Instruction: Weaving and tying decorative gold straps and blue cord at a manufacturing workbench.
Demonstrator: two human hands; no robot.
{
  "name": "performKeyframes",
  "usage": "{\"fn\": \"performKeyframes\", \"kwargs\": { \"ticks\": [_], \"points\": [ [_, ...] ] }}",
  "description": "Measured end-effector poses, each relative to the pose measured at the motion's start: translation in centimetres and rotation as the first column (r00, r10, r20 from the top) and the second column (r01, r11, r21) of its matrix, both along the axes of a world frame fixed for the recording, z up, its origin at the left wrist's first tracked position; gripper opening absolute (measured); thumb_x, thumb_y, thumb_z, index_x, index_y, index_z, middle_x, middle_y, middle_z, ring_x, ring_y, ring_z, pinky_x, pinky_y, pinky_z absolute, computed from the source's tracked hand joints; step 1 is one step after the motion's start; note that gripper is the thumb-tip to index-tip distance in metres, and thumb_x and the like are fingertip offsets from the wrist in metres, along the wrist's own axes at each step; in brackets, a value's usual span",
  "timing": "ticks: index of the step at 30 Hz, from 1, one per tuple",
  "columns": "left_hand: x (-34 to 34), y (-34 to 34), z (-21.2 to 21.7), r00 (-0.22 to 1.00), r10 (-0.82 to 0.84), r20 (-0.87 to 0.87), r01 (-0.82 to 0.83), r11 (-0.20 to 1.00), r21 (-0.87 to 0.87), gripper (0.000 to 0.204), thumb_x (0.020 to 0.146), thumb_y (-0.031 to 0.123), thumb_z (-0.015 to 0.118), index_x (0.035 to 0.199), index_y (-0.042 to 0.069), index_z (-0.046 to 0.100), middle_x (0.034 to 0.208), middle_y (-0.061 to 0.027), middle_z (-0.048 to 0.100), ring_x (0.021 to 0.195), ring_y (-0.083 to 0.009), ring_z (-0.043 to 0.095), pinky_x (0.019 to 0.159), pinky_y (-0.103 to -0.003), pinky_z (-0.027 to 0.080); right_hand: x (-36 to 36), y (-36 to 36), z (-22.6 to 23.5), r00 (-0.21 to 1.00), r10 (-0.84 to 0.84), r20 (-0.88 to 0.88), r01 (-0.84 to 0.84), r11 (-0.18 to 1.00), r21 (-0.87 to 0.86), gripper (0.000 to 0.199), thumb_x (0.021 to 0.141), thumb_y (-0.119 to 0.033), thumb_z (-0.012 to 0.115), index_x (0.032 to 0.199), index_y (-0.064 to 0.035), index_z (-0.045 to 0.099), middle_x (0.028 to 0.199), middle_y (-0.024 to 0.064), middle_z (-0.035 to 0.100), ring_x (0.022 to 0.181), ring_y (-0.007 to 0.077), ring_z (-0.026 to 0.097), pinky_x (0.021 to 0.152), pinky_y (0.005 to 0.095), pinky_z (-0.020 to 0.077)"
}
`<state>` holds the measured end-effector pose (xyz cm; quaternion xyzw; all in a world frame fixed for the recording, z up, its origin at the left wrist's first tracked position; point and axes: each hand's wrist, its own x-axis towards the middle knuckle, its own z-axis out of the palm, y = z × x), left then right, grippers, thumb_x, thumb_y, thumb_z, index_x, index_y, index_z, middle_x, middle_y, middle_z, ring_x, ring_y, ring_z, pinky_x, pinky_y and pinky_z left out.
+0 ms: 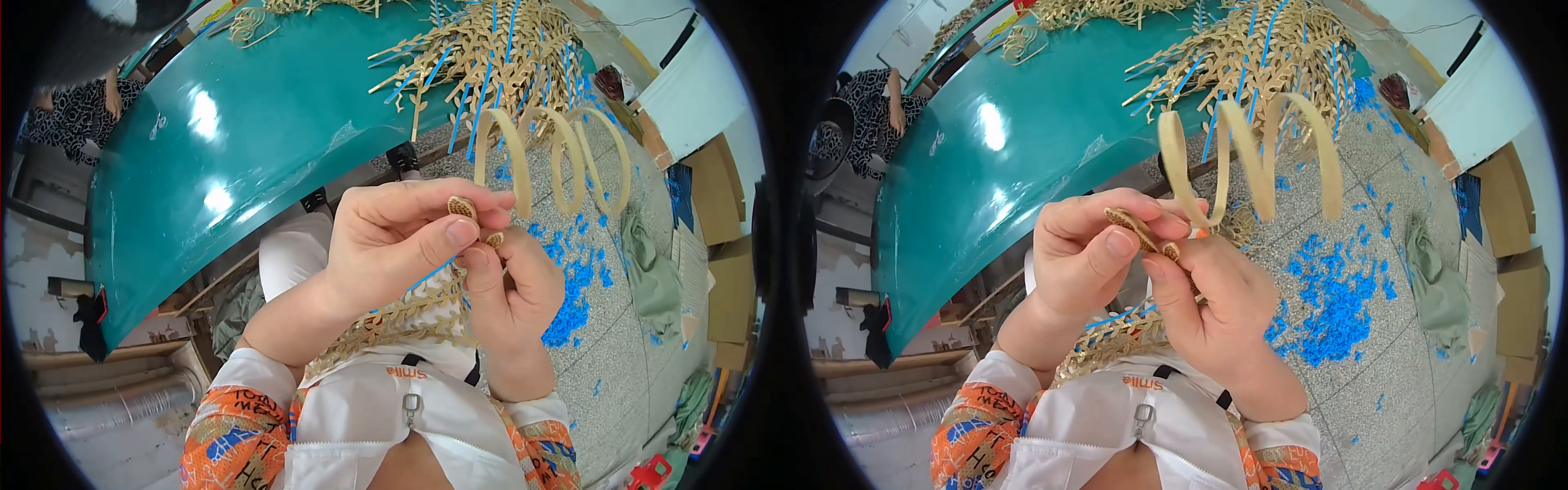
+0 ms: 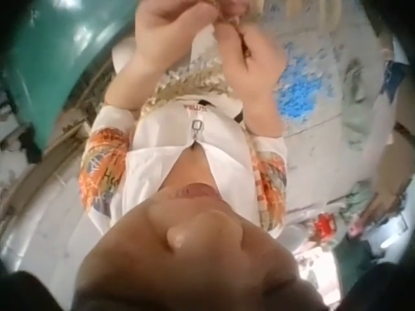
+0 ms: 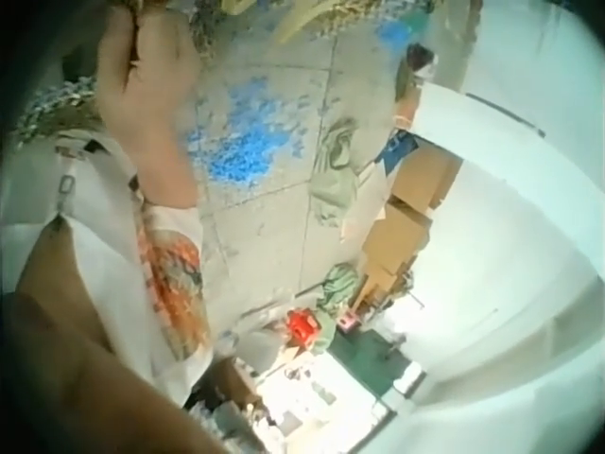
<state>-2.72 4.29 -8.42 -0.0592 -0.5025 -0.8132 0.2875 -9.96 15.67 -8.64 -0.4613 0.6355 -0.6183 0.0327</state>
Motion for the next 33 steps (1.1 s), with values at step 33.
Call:
{"fn": "performKeyframes", "kwargs": {
  "ticks": [33],
  "points": [
    [-0.8,0.5,1.5,0.981,-0.051,0.189,-0.011,0.950,0.313,0.022,0.087,0.019,0.045,0.099,0.003,0.054,0.090,-0.0112,0.061,0.087,-0.0283,0.059,0.079,-0.040,0.047,-2.4,2.2,-3.3,0.995,-0.040,0.094,0.051,0.991,-0.126,0.033,0.068,-0.002,0.066,0.099,0.0015,0.055,0.082,0.0053,0.056,0.068,0.0111,0.049,0.064,0.0217,0.0380]
  ]
}}
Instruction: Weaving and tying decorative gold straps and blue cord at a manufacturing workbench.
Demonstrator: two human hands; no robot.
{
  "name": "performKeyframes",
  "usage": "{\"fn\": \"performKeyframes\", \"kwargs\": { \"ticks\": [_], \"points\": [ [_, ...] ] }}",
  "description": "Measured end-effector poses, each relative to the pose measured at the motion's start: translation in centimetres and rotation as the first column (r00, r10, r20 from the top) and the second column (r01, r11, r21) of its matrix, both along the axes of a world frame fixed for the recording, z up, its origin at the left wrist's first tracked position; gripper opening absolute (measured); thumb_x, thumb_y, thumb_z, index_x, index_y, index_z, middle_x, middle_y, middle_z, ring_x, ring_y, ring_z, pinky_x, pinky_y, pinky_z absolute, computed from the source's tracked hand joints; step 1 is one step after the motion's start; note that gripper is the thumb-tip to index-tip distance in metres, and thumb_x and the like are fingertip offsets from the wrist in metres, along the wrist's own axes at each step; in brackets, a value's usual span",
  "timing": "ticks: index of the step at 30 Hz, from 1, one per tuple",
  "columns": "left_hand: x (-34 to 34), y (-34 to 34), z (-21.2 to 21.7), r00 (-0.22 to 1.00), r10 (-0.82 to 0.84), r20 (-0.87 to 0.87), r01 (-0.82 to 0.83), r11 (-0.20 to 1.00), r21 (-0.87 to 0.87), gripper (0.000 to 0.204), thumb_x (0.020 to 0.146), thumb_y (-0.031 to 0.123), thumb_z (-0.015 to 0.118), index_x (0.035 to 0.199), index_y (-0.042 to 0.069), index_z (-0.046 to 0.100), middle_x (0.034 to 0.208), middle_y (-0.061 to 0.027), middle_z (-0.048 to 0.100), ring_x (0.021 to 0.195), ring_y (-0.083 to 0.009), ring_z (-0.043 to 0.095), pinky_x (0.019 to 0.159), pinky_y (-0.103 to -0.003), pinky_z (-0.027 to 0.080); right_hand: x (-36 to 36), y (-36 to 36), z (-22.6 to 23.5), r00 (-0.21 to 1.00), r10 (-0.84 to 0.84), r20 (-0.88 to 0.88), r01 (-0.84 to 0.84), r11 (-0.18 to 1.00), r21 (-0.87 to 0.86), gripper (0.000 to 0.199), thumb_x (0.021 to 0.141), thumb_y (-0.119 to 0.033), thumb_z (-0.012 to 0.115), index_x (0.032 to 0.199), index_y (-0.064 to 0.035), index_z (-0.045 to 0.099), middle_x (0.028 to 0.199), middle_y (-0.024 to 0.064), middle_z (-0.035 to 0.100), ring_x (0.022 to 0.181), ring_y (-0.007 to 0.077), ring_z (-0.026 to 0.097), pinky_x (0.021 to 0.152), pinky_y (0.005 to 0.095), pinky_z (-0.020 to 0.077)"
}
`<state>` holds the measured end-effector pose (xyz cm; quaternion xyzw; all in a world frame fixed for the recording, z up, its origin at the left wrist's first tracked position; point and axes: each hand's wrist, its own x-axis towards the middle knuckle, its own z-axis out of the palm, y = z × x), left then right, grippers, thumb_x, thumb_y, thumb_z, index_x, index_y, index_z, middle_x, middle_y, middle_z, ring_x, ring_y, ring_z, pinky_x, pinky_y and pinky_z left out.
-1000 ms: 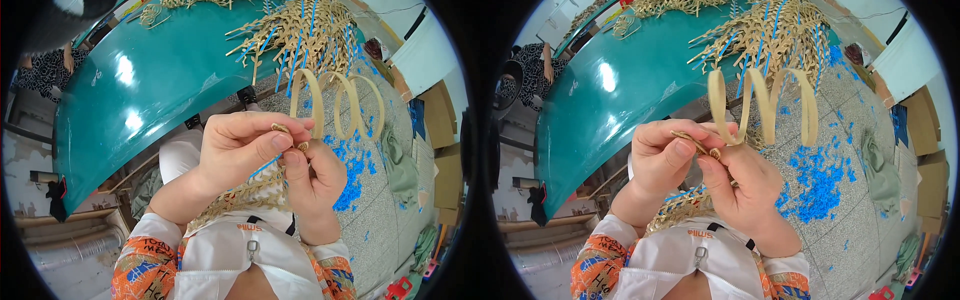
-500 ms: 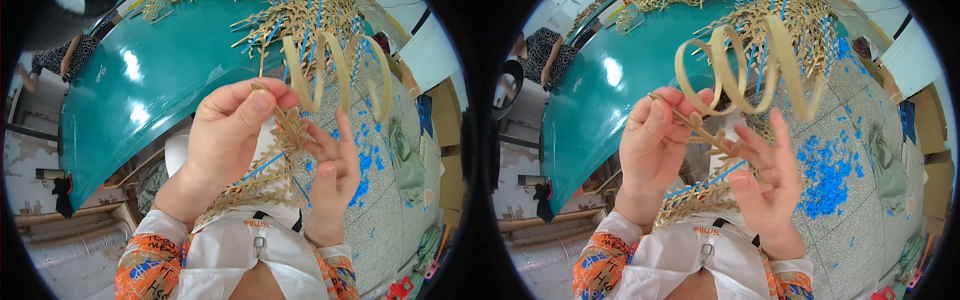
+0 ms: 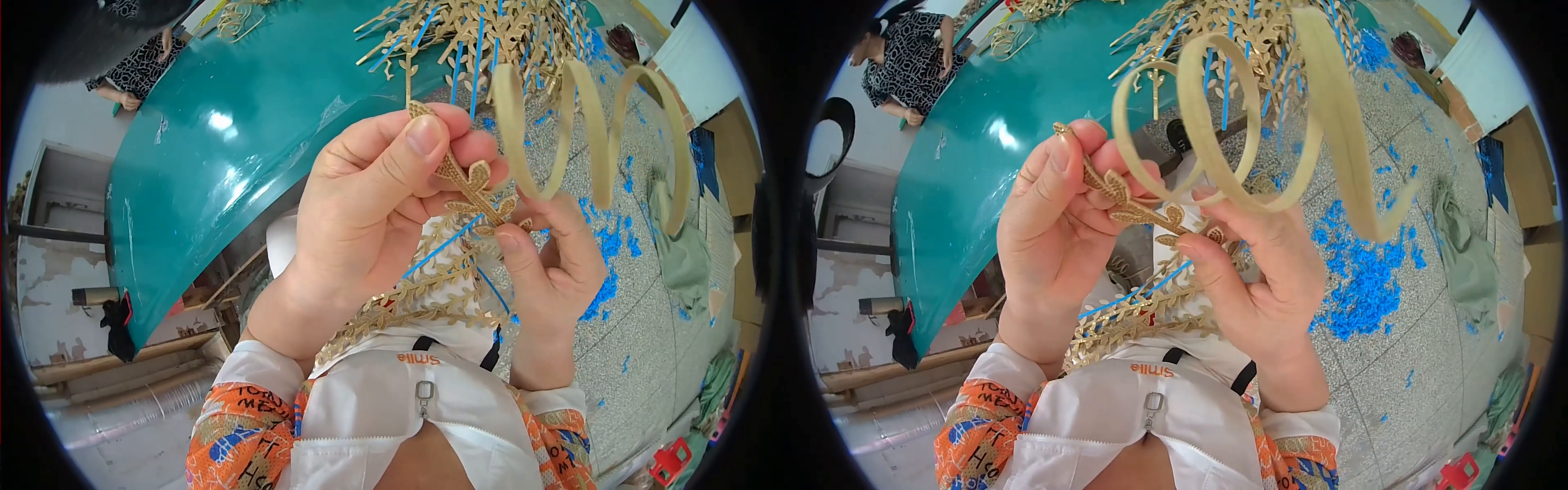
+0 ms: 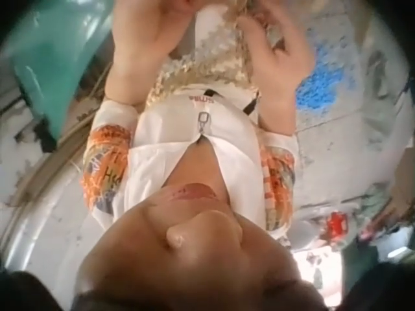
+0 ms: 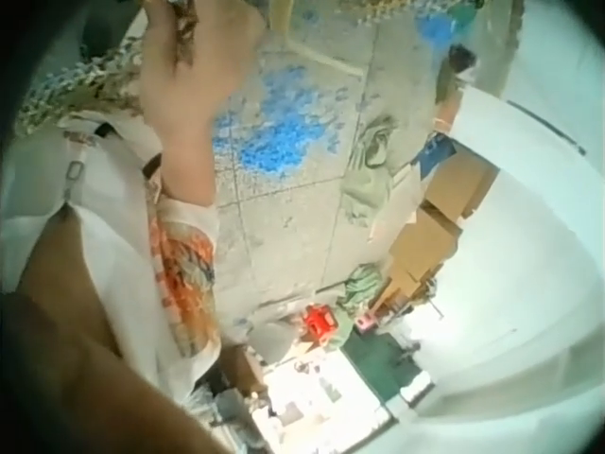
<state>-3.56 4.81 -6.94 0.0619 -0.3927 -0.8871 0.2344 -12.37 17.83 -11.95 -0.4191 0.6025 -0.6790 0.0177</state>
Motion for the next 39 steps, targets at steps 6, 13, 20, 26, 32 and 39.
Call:
{"fn": "performKeyframes", "kwargs": {
  "ticks": [6,13,20,26,32,39],
  "points": [
    [-0.3,0.4,0.0,0.997,-0.067,0.029,0.064,0.995,0.075,0.022,0.088,0.017,0.042,0.099,0.002,0.053,0.090,-0.0126,0.061,0.082,-0.0277,0.060,0.075,-0.039,0.050,-1.7,0.7,-0.4,0.981,-0.021,-0.195,0.023,1.000,0.012,0.028,0.065,-0.003,0.068,0.091,0.0008,0.060,0.079,0.0066,0.057,0.066,0.0150,0.049,0.061,0.0242,0.0365],
    [-0.7,0.6,-0.1,0.986,-0.162,0.047,0.151,0.972,0.181,0.023,0.088,0.017,0.041,0.100,0.001,0.053,0.088,-0.0125,0.061,0.079,-0.0272,0.061,0.076,-0.039,0.050,-3.4,0.6,-0.8,0.939,-0.011,-0.343,0.010,1.000,-0.003,0.021,0.068,-0.009,0.066,0.087,-0.0008,0.061,0.077,0.0057,0.057,0.068,0.0181,0.049,0.063,0.0292,0.0355],
    [-3.5,1.0,-1.6,0.965,-0.251,0.081,0.238,0.962,0.135,0.055,0.083,0.037,0.051,0.118,-0.004,0.037,0.109,-0.0182,0.051,0.101,-0.0232,0.050,0.090,-0.034,0.038,-2.9,0.8,-2.4,0.999,0.018,0.049,-0.013,0.994,-0.105,0.011,0.070,-0.003,0.062,0.081,-0.0021,0.059,0.077,0.0064,0.057,0.066,0.0153,0.050,0.063,0.0251,0.0381],
    [-4.0,3.9,-5.9,0.990,-0.099,0.101,0.117,0.973,-0.201,0.059,0.083,0.042,0.045,0.123,0.000,0.035,0.120,-0.0175,0.044,0.112,-0.0264,0.042,0.095,-0.038,0.031,-3.0,2.0,-2.6,0.960,-0.032,0.279,0.054,0.996,-0.073,0.007,0.074,-0.002,0.060,0.081,-0.0004,0.058,0.070,0.0040,0.051,0.064,0.0094,0.047,0.058,0.0198,0.0361],
    [-4.9,5.0,-5.4,0.996,0.086,0.016,-0.070,0.896,-0.438,0.025,0.077,0.001,0.059,0.101,-0.006,0.055,0.098,-0.0075,0.056,0.085,-0.0086,0.052,0.071,-0.020,0.042,-3.0,3.1,-1.6,0.957,0.023,0.290,-0.011,0.999,-0.044,0.015,0.075,-0.004,0.060,0.089,0.0010,0.058,0.078,0.0042,0.057,0.069,0.0092,0.051,0.062,0.0203,0.0394],
    [-5.7,4.2,-2.0,0.996,0.085,0.018,-0.067,0.880,-0.469,0.017,0.085,0.010,0.049,0.092,-0.003,0.057,0.088,-0.0140,0.060,0.086,-0.0247,0.059,0.076,-0.037,0.047,-4.6,3.7,-4.4,0.985,0.048,0.164,-0.025,0.990,-0.141,0.032,0.079,-0.014,0.058,0.105,0.0040,0.051,0.095,0.0101,0.058,0.075,0.0128,0.055,0.068,0.0234,0.0445]
  ]
}}
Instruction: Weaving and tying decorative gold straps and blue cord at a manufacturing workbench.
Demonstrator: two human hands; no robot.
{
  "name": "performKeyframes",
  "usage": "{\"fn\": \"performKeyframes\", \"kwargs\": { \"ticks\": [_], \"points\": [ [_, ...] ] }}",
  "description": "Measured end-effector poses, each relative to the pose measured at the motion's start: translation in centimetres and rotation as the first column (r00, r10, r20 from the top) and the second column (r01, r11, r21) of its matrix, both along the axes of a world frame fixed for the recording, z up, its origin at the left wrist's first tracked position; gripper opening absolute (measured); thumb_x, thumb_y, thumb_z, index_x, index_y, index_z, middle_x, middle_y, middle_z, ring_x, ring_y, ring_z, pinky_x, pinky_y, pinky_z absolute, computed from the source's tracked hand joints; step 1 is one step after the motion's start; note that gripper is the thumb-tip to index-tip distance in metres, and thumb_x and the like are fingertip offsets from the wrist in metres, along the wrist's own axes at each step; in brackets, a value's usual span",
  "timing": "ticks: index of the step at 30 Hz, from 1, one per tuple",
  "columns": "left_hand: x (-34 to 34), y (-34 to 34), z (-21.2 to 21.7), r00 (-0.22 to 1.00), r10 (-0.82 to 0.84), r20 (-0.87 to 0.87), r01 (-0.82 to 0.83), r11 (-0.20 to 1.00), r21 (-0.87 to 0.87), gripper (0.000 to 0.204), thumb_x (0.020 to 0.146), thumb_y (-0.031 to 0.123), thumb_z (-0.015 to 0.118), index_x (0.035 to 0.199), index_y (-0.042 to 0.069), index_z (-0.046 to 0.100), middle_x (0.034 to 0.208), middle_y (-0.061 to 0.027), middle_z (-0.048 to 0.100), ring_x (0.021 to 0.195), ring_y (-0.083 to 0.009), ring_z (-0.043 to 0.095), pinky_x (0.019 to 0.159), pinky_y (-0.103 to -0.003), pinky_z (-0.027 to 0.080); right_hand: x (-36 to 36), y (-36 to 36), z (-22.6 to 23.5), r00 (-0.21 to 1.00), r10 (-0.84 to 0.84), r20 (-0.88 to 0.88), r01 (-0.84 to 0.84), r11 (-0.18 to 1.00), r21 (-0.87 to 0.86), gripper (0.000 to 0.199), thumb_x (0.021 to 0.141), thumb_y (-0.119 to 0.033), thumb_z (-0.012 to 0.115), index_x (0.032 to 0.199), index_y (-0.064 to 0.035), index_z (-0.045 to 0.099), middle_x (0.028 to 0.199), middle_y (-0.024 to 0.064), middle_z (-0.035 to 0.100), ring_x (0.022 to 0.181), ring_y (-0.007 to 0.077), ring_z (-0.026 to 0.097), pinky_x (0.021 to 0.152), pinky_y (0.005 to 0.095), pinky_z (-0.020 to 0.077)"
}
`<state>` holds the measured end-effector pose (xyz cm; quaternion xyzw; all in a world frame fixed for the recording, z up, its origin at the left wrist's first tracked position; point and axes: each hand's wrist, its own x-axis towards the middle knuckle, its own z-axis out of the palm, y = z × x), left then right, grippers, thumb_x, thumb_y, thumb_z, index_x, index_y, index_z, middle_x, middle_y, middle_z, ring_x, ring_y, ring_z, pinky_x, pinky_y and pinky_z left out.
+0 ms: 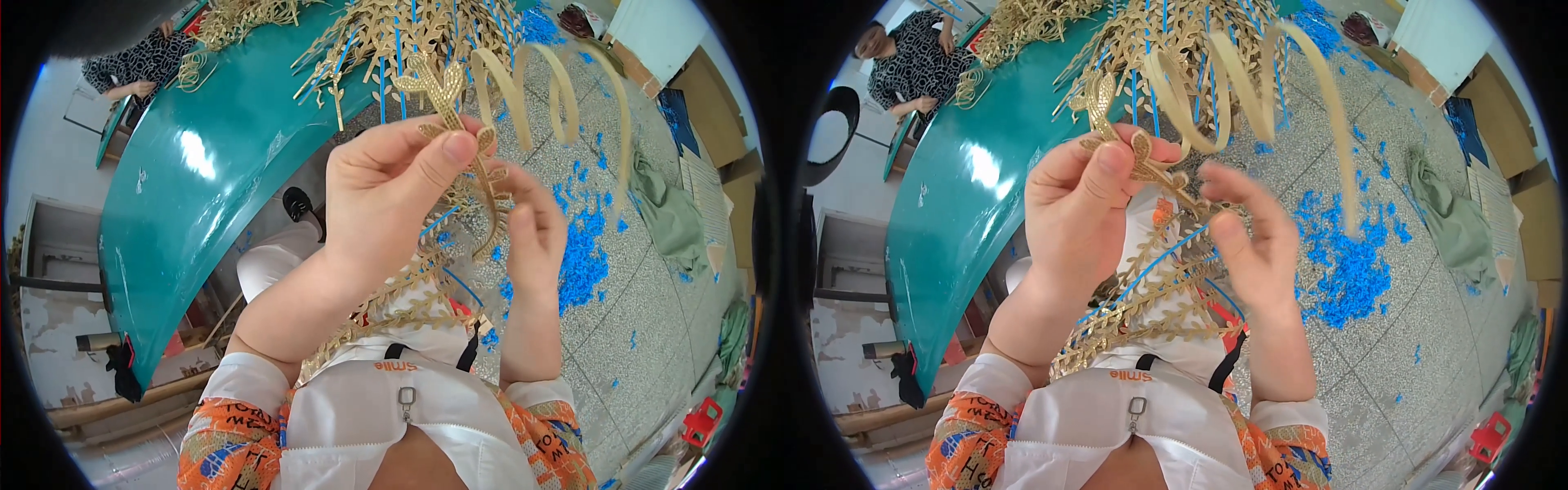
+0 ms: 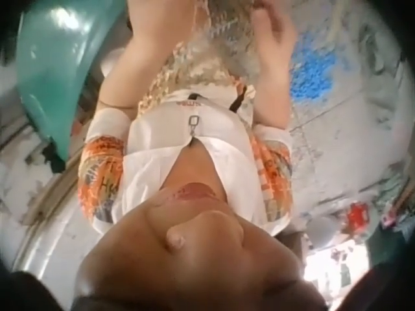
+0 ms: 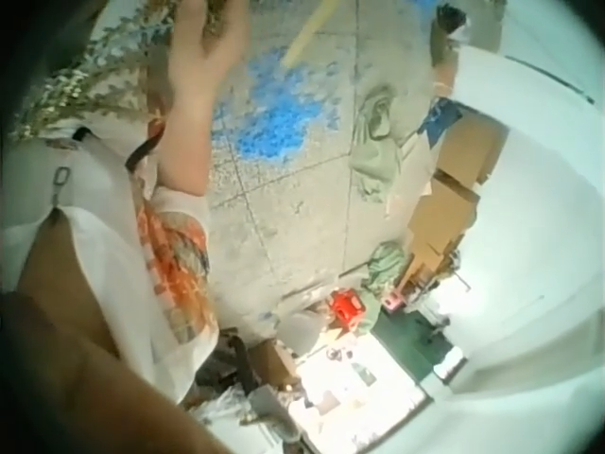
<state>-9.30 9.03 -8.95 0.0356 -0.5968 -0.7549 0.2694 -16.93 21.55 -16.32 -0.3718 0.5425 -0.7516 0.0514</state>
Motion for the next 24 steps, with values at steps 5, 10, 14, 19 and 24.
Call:
{"fn": "performKeyframes", "kwargs": {
  "ticks": [5,10,14,19,24],
  "points": [
    [-0.1,-0.4,0.7,0.998,0.035,-0.061,-0.023,0.982,0.185,0.018,0.081,0.012,0.058,0.090,-0.003,0.060,0.082,-0.0097,0.062,0.073,-0.0108,0.057,0.067,-0.021,0.045,1.6,1.7,1.4,0.986,0.071,0.151,-0.088,0.990,0.110,0.025,0.079,-0.010,0.058,0.100,0.0040,0.054,0.078,0.0064,0.058,0.063,0.0100,0.053,0.055,0.0204,0.0416],
    [1.0,-0.5,1.9,0.998,-0.015,-0.063,0.035,0.940,0.341,0.016,0.082,0.011,0.055,0.090,-0.003,0.059,0.083,-0.0127,0.061,0.074,-0.0134,0.057,0.069,-0.024,0.046,2.3,2.3,4.6,0.992,-0.106,0.068,0.090,0.974,0.208,0.018,0.073,-0.004,0.062,0.089,0.0025,0.060,0.064,0.0031,0.054,0.053,0.0072,0.046,0.047,0.0195,0.0338],
    [1.5,-0.3,2.2,0.996,-0.015,-0.086,0.049,0.912,0.407,0.016,0.084,0.011,0.052,0.090,-0.003,0.058,0.083,-0.0127,0.061,0.075,-0.0141,0.057,0.067,-0.025,0.045,3.0,3.1,6.3,0.978,-0.131,-0.164,0.167,0.960,0.227,0.019,0.069,-0.002,0.064,0.087,0.0022,0.061,0.058,0.0037,0.052,0.049,0.0109,0.045,0.045,0.0222,0.0320],
    [2.4,-1.2,1.8,0.995,-0.030,-0.099,0.056,0.963,0.265,0.018,0.086,0.014,0.048,0.093,0.001,0.058,0.086,-0.0118,0.060,0.079,-0.0200,0.058,0.071,-0.030,0.047,4.7,3.4,8.8,0.925,-0.093,-0.369,0.153,0.979,0.135,0.025,0.064,0.001,0.065,0.088,0.0023,0.060,0.051,0.0034,0.046,0.043,0.0145,0.042,0.041,0.0259,0.0301],
    [3.5,-1.5,2.7,0.977,-0.084,-0.196,0.132,0.961,0.243,0.021,0.088,0.018,0.044,0.095,0.003,0.056,0.089,-0.0107,0.060,0.085,-0.0260,0.059,0.076,-0.036,0.047,5.3,3.0,8.9,0.935,-0.154,-0.320,0.239,0.940,0.245,0.030,0.063,0.001,0.066,0.092,0.0024,0.060,0.053,0.0025,0.048,0.043,0.0129,0.043,0.041,0.0251,0.0308]
  ]
}}
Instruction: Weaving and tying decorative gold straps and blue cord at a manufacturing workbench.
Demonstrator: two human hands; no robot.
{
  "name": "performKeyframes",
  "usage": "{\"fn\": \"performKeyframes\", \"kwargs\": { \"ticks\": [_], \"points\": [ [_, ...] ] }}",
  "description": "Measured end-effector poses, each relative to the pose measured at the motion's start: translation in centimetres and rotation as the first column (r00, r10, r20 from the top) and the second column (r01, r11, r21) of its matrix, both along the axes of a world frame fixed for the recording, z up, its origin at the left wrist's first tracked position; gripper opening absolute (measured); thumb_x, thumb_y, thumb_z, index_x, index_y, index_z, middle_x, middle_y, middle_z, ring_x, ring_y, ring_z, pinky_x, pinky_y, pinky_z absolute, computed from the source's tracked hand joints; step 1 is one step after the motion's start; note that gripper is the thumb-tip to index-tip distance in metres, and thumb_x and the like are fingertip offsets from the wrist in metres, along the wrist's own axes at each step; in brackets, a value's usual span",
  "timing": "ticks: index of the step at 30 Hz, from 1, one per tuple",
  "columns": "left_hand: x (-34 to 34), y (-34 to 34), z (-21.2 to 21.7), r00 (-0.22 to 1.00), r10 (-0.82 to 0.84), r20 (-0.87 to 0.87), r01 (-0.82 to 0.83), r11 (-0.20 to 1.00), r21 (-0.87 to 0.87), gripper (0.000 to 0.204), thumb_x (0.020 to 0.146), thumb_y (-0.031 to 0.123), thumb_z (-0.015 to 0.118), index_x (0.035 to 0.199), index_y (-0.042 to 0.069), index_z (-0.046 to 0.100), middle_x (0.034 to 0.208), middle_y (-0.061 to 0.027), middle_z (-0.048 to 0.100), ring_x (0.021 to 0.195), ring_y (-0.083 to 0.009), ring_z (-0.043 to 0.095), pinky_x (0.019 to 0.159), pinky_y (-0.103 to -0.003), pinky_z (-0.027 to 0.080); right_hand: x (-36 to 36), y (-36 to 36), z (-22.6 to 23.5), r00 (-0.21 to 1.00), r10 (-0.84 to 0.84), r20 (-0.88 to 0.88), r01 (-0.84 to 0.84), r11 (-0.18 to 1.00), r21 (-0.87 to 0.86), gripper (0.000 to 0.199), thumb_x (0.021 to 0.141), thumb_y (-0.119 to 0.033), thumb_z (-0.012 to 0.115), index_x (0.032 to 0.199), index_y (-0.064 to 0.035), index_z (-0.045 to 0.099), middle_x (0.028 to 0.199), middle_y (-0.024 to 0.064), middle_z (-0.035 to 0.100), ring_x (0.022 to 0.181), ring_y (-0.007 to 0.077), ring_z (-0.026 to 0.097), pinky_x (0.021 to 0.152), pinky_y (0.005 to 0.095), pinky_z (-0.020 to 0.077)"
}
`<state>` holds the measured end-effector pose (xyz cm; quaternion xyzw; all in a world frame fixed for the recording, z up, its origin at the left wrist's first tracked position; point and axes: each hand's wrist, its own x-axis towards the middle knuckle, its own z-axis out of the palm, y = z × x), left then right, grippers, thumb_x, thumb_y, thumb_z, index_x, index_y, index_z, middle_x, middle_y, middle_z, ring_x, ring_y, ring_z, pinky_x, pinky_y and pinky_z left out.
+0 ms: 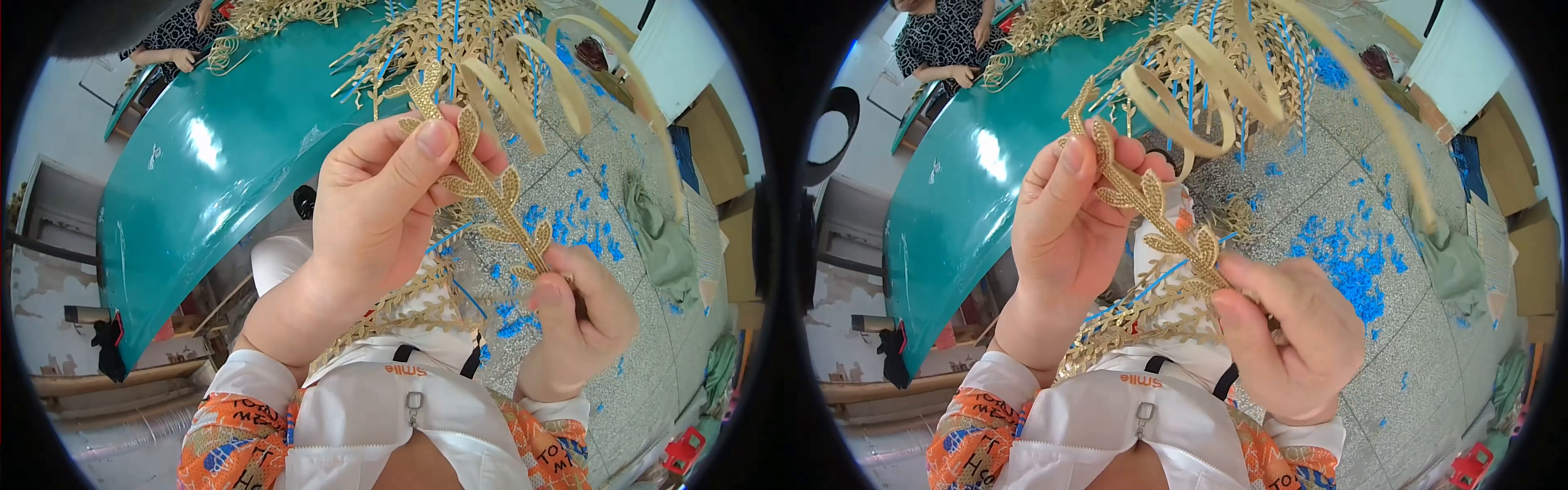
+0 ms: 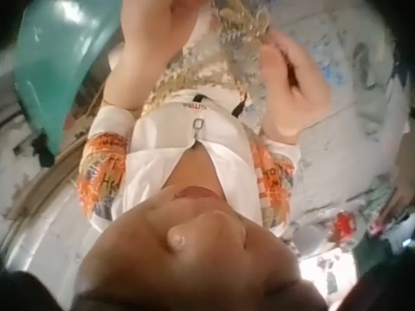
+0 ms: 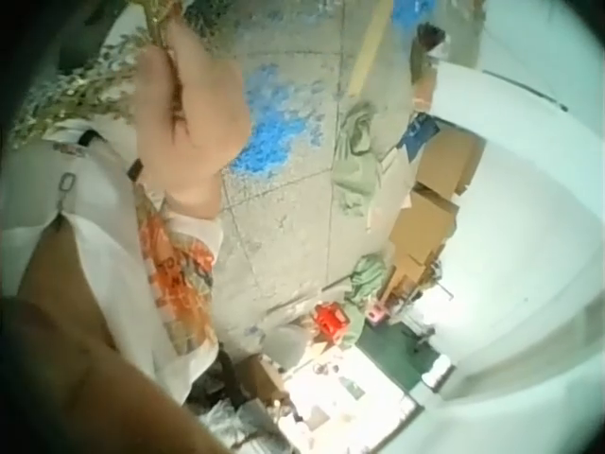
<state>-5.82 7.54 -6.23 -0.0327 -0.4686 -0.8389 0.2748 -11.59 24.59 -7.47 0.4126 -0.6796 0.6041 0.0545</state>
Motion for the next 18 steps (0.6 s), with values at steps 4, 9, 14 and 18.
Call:
{"fn": "performKeyframes", "kwargs": {
  "ticks": [4,9,14,18],
  "points": [
    [1.4,0.0,0.5,0.996,-0.083,-0.009,0.084,0.983,0.164,0.022,0.088,0.020,0.043,0.097,0.002,0.052,0.090,-0.0096,0.059,0.087,-0.0265,0.058,0.080,-0.040,0.046,0.3,-0.9,-0.5,0.974,-0.030,0.226,0.041,0.998,-0.044,0.033,0.063,-0.002,0.069,0.094,0.0022,0.060,0.057,0.0019,0.052,0.046,0.0110,0.044,0.044,0.0237,0.0325],
    [2.5,-0.2,1.0,0.993,-0.115,-0.024,0.117,0.963,0.243,0.023,0.089,0.022,0.041,0.099,0.003,0.050,0.091,-0.0089,0.058,0.088,-0.0254,0.057,0.083,-0.043,0.045,-0.4,-1.9,-0.7,0.996,0.064,0.061,-0.059,0.995,-0.086,0.031,0.063,-0.006,0.070,0.091,0.0019,0.061,0.057,0.0017,0.051,0.048,0.0114,0.043,0.048,0.0238,0.0324],
    [3.3,-0.7,1.0,0.979,-0.198,-0.051,0.203,0.917,0.342,0.024,0.089,0.021,0.039,0.104,0.005,0.049,0.092,-0.0096,0.060,0.089,-0.0251,0.058,0.083,-0.044,0.045,-1.4,-2.6,-1.1,0.990,0.119,-0.073,-0.126,0.986,-0.106,0.031,0.061,-0.009,0.071,0.090,0.0011,0.062,0.056,0.0014,0.050,0.047,0.0123,0.040,0.050,0.0255,0.0303],
    [3.9,-1.1,0.9,0.967,-0.248,-0.059,0.251,0.888,0.386,0.025,0.090,0.021,0.037,0.105,0.006,0.049,0.094,-0.0107,0.060,0.090,-0.0259,0.058,0.083,-0.045,0.045,-2.3,-3.1,-0.8,0.961,0.170,-0.218,-0.189,0.979,-0.070,0.032,0.061,-0.011,0.071,0.090,-0.0018,0.062,0.056,0.0009,0.051,0.047,0.0143,0.043,0.052,0.0263,0.0308]
  ]
}}
